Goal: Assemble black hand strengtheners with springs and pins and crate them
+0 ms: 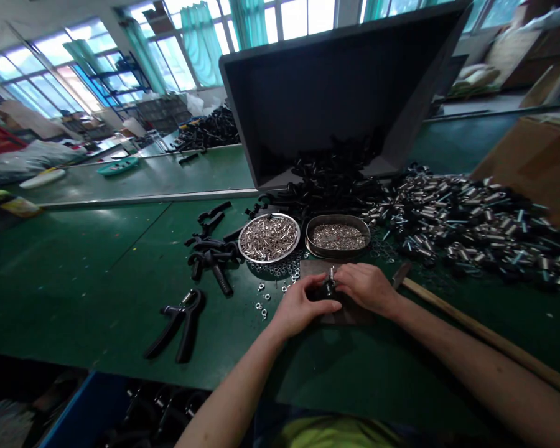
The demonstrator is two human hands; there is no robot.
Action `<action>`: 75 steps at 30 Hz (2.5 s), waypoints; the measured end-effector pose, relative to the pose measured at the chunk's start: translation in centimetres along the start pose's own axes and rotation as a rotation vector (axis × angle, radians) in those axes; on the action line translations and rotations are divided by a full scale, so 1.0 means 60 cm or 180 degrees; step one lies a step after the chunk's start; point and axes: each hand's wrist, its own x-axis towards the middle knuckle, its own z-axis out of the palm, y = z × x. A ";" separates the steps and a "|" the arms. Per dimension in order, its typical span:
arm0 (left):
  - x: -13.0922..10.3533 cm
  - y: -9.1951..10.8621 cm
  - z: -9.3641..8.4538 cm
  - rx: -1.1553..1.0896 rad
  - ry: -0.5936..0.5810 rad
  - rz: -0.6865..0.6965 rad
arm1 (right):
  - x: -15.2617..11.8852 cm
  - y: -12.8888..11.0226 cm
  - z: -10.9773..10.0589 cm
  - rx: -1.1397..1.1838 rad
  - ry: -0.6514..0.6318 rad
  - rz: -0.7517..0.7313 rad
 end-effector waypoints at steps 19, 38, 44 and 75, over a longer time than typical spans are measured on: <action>-0.019 -0.019 0.036 0.2651 0.0406 0.0483 | -0.254 0.066 -0.076 -0.1384 -0.0031 0.2401; -0.019 -0.013 0.039 0.2729 0.0472 0.0386 | -0.106 -0.092 -0.088 -0.0068 0.0988 0.1128; -0.022 -0.011 0.040 0.2698 0.0484 0.0361 | -0.142 -0.043 -0.047 -0.0497 -0.0242 0.1450; 0.016 -0.052 -0.257 0.0452 0.3274 -0.1034 | -0.057 -0.044 0.000 0.0447 0.0274 0.2037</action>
